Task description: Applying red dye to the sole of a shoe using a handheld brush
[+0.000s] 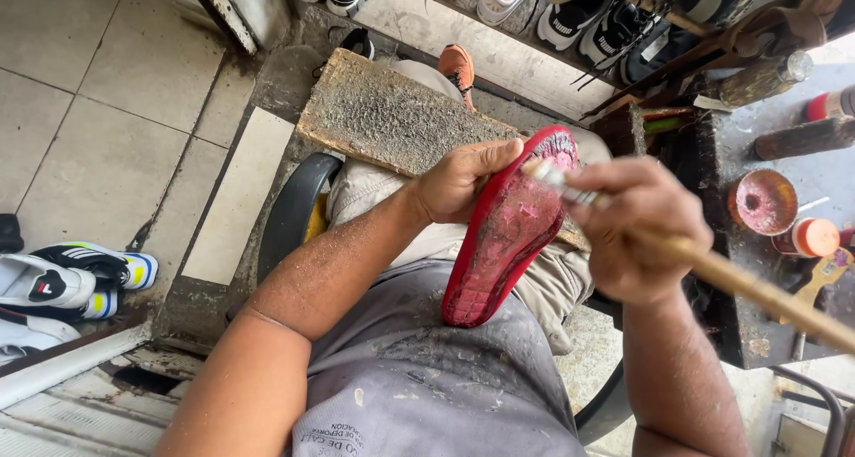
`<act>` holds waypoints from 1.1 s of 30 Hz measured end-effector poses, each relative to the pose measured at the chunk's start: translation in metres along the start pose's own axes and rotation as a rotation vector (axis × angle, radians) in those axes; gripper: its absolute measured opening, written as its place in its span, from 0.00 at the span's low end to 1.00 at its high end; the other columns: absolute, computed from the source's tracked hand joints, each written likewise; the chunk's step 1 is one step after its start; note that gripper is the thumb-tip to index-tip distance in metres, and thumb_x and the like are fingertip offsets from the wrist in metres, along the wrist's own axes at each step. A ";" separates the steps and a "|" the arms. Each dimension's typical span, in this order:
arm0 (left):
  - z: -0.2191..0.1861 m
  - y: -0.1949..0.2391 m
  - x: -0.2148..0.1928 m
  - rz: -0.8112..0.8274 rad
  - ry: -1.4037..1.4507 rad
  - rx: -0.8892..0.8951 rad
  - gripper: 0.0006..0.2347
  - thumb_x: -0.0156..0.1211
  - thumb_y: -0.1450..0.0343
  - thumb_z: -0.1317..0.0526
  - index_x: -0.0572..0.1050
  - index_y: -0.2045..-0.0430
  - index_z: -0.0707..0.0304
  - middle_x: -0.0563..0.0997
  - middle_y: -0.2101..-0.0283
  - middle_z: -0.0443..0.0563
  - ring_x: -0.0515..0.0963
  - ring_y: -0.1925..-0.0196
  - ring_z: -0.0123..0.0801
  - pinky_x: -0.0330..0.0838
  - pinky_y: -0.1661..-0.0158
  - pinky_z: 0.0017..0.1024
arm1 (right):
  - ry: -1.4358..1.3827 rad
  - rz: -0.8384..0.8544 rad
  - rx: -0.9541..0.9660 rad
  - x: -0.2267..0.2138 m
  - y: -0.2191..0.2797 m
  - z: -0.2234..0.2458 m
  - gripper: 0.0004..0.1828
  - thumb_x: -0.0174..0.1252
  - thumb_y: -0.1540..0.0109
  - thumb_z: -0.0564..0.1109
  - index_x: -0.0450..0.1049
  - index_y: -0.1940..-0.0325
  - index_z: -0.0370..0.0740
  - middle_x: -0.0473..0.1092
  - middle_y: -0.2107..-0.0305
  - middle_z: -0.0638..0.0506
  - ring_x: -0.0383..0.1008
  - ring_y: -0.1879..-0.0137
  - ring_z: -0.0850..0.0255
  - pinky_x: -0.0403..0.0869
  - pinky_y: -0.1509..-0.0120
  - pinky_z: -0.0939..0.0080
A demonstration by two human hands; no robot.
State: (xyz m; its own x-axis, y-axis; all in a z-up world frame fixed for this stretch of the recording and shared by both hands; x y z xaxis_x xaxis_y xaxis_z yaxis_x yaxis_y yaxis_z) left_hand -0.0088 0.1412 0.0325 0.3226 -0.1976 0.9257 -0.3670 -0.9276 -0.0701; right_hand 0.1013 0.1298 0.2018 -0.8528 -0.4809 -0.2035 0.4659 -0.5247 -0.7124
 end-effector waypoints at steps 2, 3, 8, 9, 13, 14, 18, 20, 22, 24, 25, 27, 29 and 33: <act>0.002 0.002 0.005 0.061 -0.021 -0.014 0.13 0.48 0.21 0.55 0.71 0.69 0.66 0.75 0.72 0.53 0.76 0.71 0.34 0.74 0.65 0.30 | 0.131 0.224 -0.049 0.026 0.002 0.018 0.05 0.60 0.36 0.37 0.71 0.64 0.42 0.77 0.61 0.38 0.81 0.61 0.55 0.81 0.56 0.63; 0.002 0.002 0.006 0.056 -0.017 -0.015 0.13 0.48 0.21 0.55 0.71 0.69 0.66 0.75 0.72 0.53 0.76 0.71 0.34 0.74 0.65 0.30 | 0.129 0.225 -0.044 0.023 0.002 0.006 0.05 0.60 0.36 0.37 0.71 0.64 0.42 0.77 0.61 0.38 0.81 0.61 0.55 0.81 0.56 0.63; 0.005 0.001 0.009 0.134 0.049 0.012 0.13 0.49 0.19 0.57 0.74 0.54 0.71 0.80 0.57 0.54 0.80 0.56 0.29 0.74 0.53 0.25 | 0.049 0.064 -0.143 0.002 0.002 0.000 0.06 0.58 0.36 0.31 0.72 0.64 0.38 0.75 0.61 0.38 0.80 0.55 0.55 0.84 0.55 0.64; 0.002 -0.001 0.010 0.136 0.047 0.015 0.13 0.49 0.19 0.57 0.74 0.54 0.71 0.80 0.57 0.54 0.80 0.56 0.29 0.74 0.53 0.25 | 0.049 0.066 -0.146 0.004 0.001 0.005 0.06 0.58 0.36 0.31 0.72 0.64 0.38 0.75 0.61 0.38 0.80 0.55 0.55 0.84 0.55 0.64; 0.002 0.007 0.015 0.099 -0.034 -0.010 0.12 0.48 0.21 0.55 0.71 0.69 0.65 0.76 0.71 0.53 0.76 0.72 0.32 0.71 0.67 0.27 | 0.060 0.061 -0.039 0.000 0.003 -0.002 0.06 0.62 0.35 0.35 0.70 0.61 0.40 0.75 0.60 0.37 0.81 0.59 0.57 0.83 0.56 0.66; -0.002 0.007 0.018 0.106 -0.080 0.007 0.12 0.48 0.21 0.55 0.70 0.69 0.63 0.75 0.72 0.49 0.74 0.73 0.28 0.68 0.69 0.24 | 0.043 -0.038 -0.010 -0.014 0.000 -0.010 0.08 0.62 0.34 0.34 0.68 0.60 0.40 0.74 0.58 0.37 0.80 0.59 0.58 0.82 0.56 0.66; -0.004 0.013 0.017 0.158 -0.071 -0.019 0.17 0.49 0.19 0.53 0.69 0.46 0.71 0.79 0.62 0.51 0.78 0.62 0.28 0.73 0.59 0.24 | 0.066 -0.069 0.027 -0.021 0.009 -0.005 0.11 0.64 0.37 0.33 0.68 0.59 0.42 0.74 0.62 0.42 0.81 0.54 0.57 0.79 0.58 0.69; -0.009 0.016 0.022 0.158 -0.032 0.001 0.29 0.54 0.20 0.55 0.55 0.28 0.77 0.79 0.44 0.60 0.82 0.50 0.31 0.77 0.51 0.26 | -0.006 -0.076 0.072 -0.022 0.014 -0.004 0.15 0.66 0.39 0.34 0.66 0.56 0.41 0.70 0.67 0.51 0.81 0.58 0.56 0.84 0.57 0.67; -0.011 0.018 0.032 0.180 -0.071 -0.011 0.30 0.56 0.22 0.53 0.56 0.28 0.75 0.79 0.44 0.59 0.81 0.48 0.32 0.76 0.49 0.27 | 0.021 -0.135 0.076 -0.023 0.005 -0.002 0.15 0.64 0.37 0.33 0.64 0.54 0.41 0.71 0.64 0.42 0.79 0.62 0.56 0.81 0.60 0.68; -0.012 0.020 0.038 0.209 -0.118 -0.016 0.32 0.59 0.23 0.51 0.57 0.28 0.74 0.79 0.44 0.57 0.80 0.46 0.34 0.74 0.47 0.27 | 0.047 -0.191 0.069 -0.027 0.004 0.003 0.16 0.63 0.35 0.33 0.62 0.52 0.40 0.72 0.61 0.33 0.78 0.65 0.56 0.79 0.63 0.69; -0.013 0.021 0.036 0.197 -0.098 -0.012 0.32 0.59 0.23 0.52 0.56 0.28 0.75 0.78 0.41 0.59 0.80 0.43 0.36 0.74 0.44 0.30 | 0.062 -0.164 0.108 -0.025 0.007 0.002 0.16 0.65 0.38 0.34 0.64 0.55 0.41 0.72 0.64 0.39 0.79 0.62 0.56 0.78 0.60 0.68; -0.016 0.022 0.036 0.181 -0.077 -0.006 0.33 0.60 0.23 0.52 0.55 0.27 0.76 0.76 0.39 0.62 0.80 0.41 0.38 0.73 0.40 0.32 | 0.074 -0.137 0.150 -0.023 0.007 -0.003 0.16 0.68 0.41 0.35 0.66 0.59 0.41 0.72 0.68 0.45 0.81 0.59 0.56 0.76 0.57 0.68; -0.015 0.023 0.039 0.185 -0.100 -0.030 0.35 0.61 0.26 0.51 0.56 0.28 0.76 0.70 0.31 0.66 0.75 0.35 0.41 0.69 0.36 0.34 | -0.049 -0.198 0.073 -0.026 0.003 0.000 0.14 0.63 0.34 0.35 0.65 0.51 0.41 0.73 0.62 0.39 0.81 0.59 0.59 0.83 0.61 0.71; -0.018 0.025 0.043 0.226 -0.059 0.005 0.32 0.62 0.24 0.53 0.58 0.29 0.77 0.78 0.40 0.61 0.79 0.39 0.38 0.70 0.38 0.31 | 0.028 -0.199 0.136 -0.023 0.003 0.000 0.16 0.64 0.37 0.34 0.63 0.54 0.42 0.70 0.66 0.41 0.80 0.57 0.58 0.80 0.62 0.72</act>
State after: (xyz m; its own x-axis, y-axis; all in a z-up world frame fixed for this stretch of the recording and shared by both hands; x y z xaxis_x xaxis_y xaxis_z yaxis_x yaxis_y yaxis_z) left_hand -0.0198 0.1153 0.0773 0.2828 -0.4186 0.8630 -0.4315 -0.8591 -0.2753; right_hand 0.1225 0.1396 0.2040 -0.9365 -0.3394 -0.0881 0.3136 -0.6982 -0.6435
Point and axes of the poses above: each hand's wrist, its own y-axis away from the middle knuckle, its own x-axis out of the palm, z = x × y, the point moved 9 cm from there along -y, towards the middle knuckle
